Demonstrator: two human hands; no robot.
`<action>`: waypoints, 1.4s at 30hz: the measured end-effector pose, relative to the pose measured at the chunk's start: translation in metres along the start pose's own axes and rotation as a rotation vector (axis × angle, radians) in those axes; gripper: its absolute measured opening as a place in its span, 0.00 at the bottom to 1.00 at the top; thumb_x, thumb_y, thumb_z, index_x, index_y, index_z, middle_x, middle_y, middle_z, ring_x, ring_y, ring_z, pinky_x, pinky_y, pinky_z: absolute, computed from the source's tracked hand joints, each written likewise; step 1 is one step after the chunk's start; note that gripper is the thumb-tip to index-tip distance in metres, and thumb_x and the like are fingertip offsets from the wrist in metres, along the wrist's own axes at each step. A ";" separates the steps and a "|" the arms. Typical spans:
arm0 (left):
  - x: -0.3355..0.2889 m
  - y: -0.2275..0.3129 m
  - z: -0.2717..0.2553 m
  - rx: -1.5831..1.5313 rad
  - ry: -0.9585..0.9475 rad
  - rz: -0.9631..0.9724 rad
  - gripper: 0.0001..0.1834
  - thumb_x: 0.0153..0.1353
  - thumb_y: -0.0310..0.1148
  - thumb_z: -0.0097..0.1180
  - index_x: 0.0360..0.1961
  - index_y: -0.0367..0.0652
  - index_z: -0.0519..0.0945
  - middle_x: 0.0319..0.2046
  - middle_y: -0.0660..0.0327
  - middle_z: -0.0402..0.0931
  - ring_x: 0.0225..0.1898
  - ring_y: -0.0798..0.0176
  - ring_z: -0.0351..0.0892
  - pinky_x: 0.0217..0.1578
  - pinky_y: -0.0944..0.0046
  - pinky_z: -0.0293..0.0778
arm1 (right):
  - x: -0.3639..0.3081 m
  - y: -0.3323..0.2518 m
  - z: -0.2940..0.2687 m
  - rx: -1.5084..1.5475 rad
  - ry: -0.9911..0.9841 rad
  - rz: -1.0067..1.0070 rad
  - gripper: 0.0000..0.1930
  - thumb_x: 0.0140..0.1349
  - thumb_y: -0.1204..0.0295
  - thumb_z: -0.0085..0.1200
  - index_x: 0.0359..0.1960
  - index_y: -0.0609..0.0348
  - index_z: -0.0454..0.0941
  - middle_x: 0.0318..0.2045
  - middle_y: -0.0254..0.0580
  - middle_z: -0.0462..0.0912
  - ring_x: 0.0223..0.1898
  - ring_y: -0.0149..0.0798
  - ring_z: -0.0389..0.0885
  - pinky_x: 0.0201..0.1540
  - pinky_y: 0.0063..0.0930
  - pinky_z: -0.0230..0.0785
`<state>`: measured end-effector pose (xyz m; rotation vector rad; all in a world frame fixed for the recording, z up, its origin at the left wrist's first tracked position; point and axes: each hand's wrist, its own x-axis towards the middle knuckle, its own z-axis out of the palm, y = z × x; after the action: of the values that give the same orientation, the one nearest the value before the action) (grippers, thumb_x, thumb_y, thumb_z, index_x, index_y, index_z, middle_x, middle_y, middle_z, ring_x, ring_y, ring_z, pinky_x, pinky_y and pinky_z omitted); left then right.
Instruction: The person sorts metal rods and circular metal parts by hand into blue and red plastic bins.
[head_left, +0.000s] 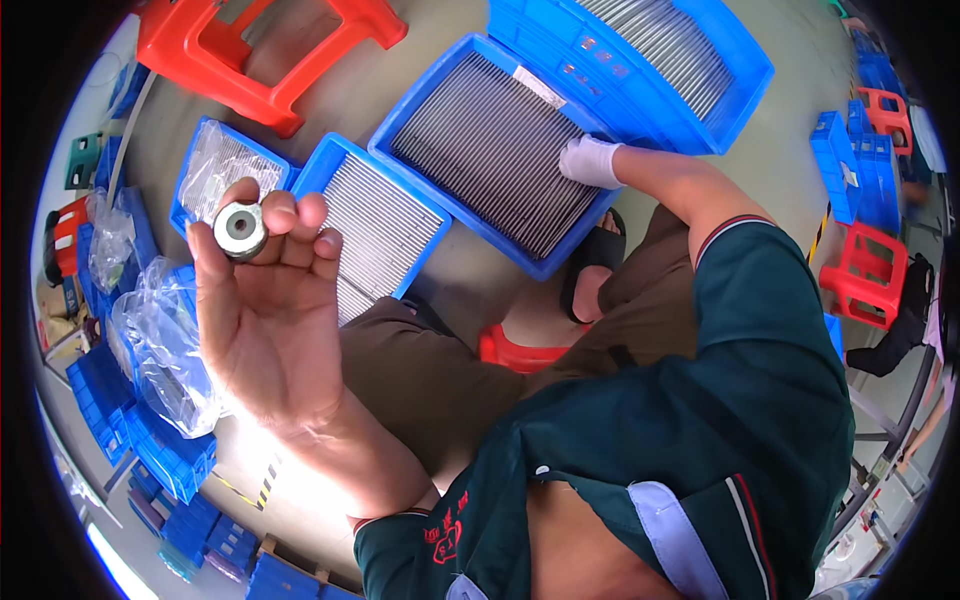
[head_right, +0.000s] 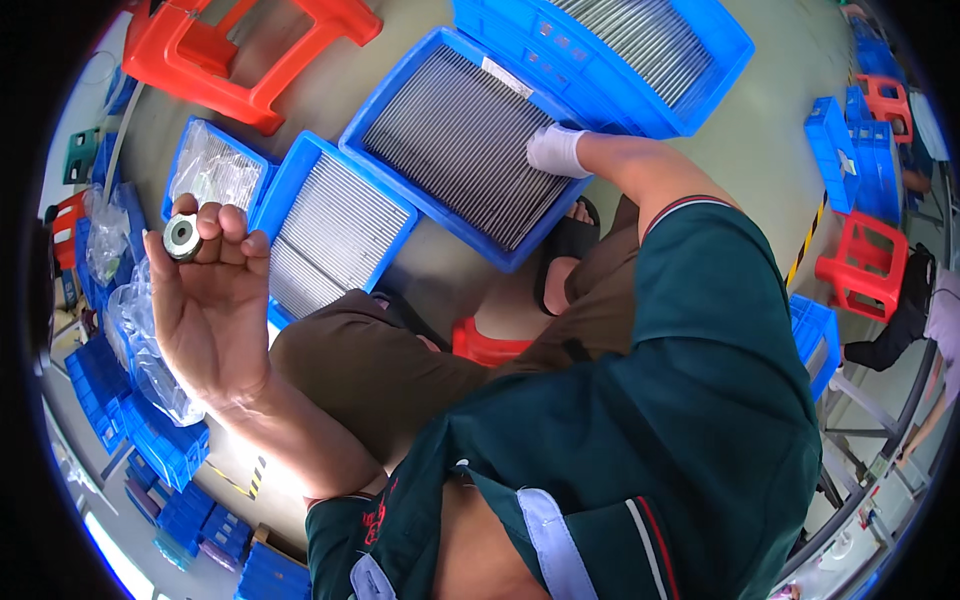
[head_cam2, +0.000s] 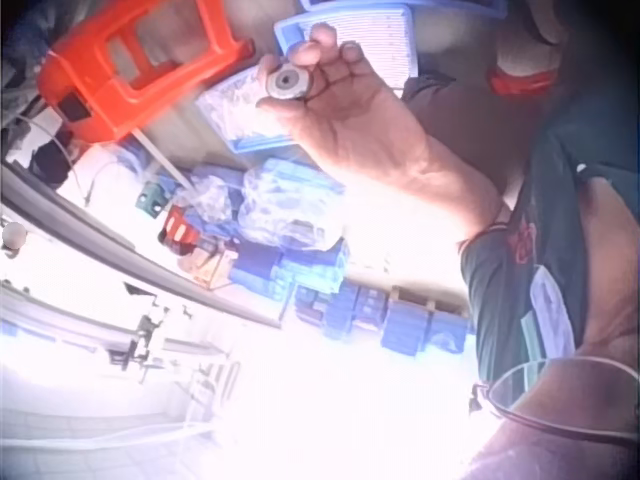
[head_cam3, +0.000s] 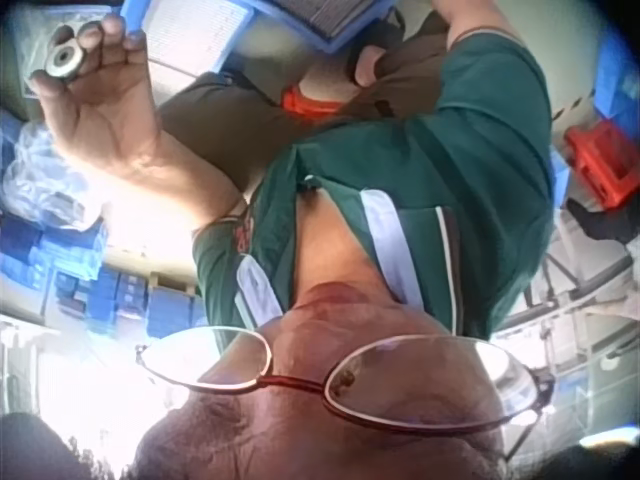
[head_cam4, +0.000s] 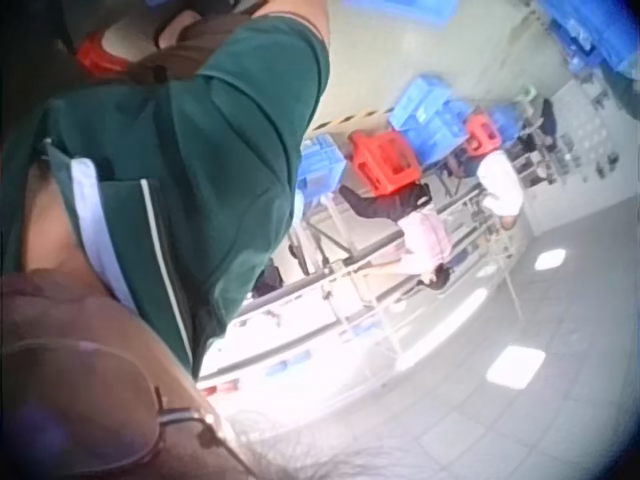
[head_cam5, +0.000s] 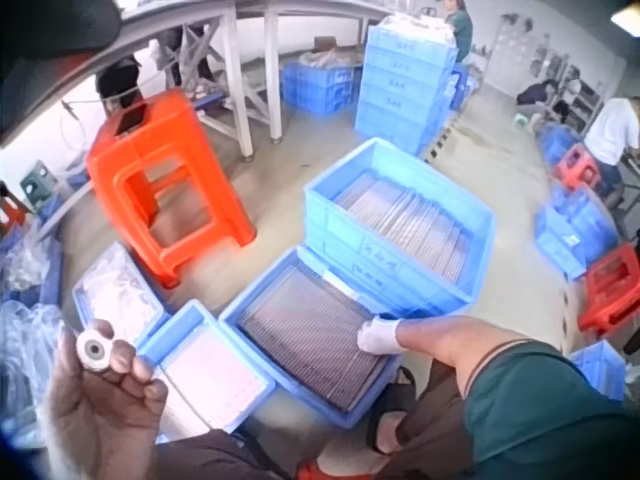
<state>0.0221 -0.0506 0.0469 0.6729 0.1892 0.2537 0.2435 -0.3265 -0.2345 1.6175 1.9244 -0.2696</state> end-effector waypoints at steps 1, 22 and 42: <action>0.001 -0.002 -0.001 -0.013 -0.008 -0.009 0.21 0.68 0.43 0.39 0.49 0.35 0.68 0.36 0.52 0.73 0.44 0.55 0.72 0.44 0.60 0.65 | 0.000 0.003 -0.002 0.036 -0.039 0.021 0.12 0.40 0.73 0.59 0.30 0.58 0.76 0.29 0.39 0.77 0.32 0.39 0.78 0.27 0.30 0.72; 0.016 -0.011 0.006 0.027 0.243 0.057 0.16 0.66 0.43 0.44 0.39 0.41 0.74 0.29 0.58 0.76 0.37 0.59 0.77 0.39 0.65 0.67 | -0.039 0.012 -0.126 0.750 -0.214 0.512 0.22 0.59 0.51 0.48 0.36 0.60 0.74 0.31 0.53 0.79 0.39 0.53 0.78 0.41 0.43 0.69; -0.033 0.025 -0.031 0.427 0.322 0.228 0.14 0.66 0.41 0.45 0.39 0.40 0.73 0.27 0.60 0.77 0.32 0.65 0.79 0.34 0.70 0.67 | -0.089 -0.019 -0.271 1.312 1.091 0.731 0.13 0.57 0.63 0.57 0.26 0.62 0.76 0.14 0.43 0.72 0.17 0.33 0.71 0.22 0.28 0.62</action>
<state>-0.0214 -0.0230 0.0419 1.0787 0.4851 0.5507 0.1470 -0.2648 0.0270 3.8100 1.5322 -0.4191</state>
